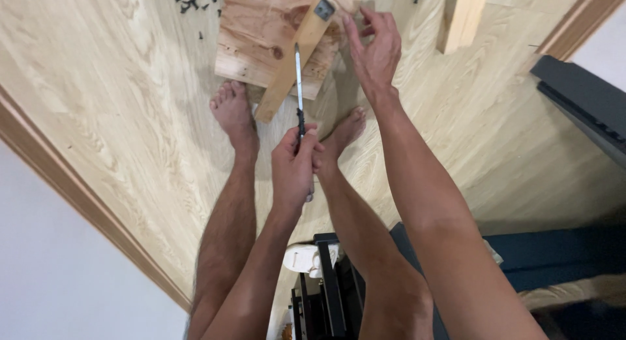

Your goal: The person uses a screwdriver to attach a metal bracket to a wooden plank by driving screws into pre-drilled holes. The person repeatedly positions the bracket, inserts screws, and tightens them while working on the floor.

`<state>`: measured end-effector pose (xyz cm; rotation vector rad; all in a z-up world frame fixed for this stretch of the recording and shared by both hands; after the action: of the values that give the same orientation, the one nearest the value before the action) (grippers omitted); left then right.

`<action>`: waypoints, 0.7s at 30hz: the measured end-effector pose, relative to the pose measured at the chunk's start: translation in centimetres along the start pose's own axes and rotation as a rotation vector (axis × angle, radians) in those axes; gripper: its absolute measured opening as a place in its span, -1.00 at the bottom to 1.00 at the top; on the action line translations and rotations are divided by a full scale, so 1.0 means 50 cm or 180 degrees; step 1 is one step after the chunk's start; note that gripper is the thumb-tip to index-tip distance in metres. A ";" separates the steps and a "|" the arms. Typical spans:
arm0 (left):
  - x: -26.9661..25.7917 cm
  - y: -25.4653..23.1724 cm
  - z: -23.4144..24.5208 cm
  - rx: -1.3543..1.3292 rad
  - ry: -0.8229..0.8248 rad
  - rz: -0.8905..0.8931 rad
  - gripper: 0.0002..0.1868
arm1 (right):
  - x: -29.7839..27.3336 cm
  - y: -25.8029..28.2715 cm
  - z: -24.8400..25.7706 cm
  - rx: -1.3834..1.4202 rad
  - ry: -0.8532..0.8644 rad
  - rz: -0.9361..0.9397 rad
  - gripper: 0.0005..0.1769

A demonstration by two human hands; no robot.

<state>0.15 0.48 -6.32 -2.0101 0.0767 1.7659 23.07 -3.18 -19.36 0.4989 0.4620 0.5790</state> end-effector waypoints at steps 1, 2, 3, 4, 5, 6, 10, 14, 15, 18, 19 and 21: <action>-0.001 0.001 0.001 -0.0005 0.0005 0.0024 -0.70 | -0.001 -0.021 0.004 0.0064 0.0008 -0.0117 -0.62; 0.000 0.002 0.000 -0.0010 0.0010 0.0048 -0.70 | -0.005 -0.046 0.009 0.0129 0.0015 -0.0234 -0.61; 0.001 0.003 0.000 0.0000 0.0018 0.0075 -0.70 | -0.010 -0.071 0.008 0.0214 0.0037 -0.0355 -0.60; 0.001 0.004 -0.001 0.0009 0.0026 0.0102 -0.70 | -0.006 -0.103 0.012 0.0275 -0.0102 -0.0610 -0.63; -0.001 0.007 -0.001 0.0027 0.0034 0.0139 -0.70 | -0.001 -0.136 0.015 0.0336 -0.0237 -0.0878 -0.64; -0.003 0.008 0.000 0.0066 0.0013 0.0138 -0.69 | 0.000 -0.165 0.017 0.0395 -0.0373 -0.1146 -0.65; 0.003 0.001 -0.009 0.0183 0.0006 0.0104 -0.69 | 0.029 -0.238 0.020 0.0585 -0.0607 -0.1344 -0.70; 0.001 0.000 -0.008 0.0242 -0.0020 0.0126 -0.68 | 0.073 -0.288 0.007 0.0462 -0.0607 -0.0707 -0.79; 0.004 -0.002 -0.008 0.0242 -0.0026 0.0113 -0.68 | 0.085 -0.307 0.000 0.0391 -0.0584 -0.0590 -0.80; 0.001 0.000 -0.006 0.0206 -0.0032 0.0102 -0.68 | 0.120 -0.400 -0.034 -0.0640 -0.0291 -0.0915 -0.69; 0.001 0.000 -0.008 0.0168 -0.0017 0.0080 -0.67 | 0.129 -0.411 -0.033 -0.0807 -0.0280 -0.0444 -0.75; 0.002 -0.002 -0.009 0.0128 -0.0009 0.0062 -0.67 | 0.131 -0.412 -0.028 -0.1129 -0.0264 0.0500 -0.84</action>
<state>0.61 0.42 -6.34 -1.9849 0.1303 1.7650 35.37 -13.71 -33.77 0.2194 0.2343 0.7709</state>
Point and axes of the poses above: each hand's wrist, its own x-axis towards the middle knuckle, its own z-axis out of the back of the hand, y = z × x, the point moved 6 cm from there along x, towards the middle knuckle
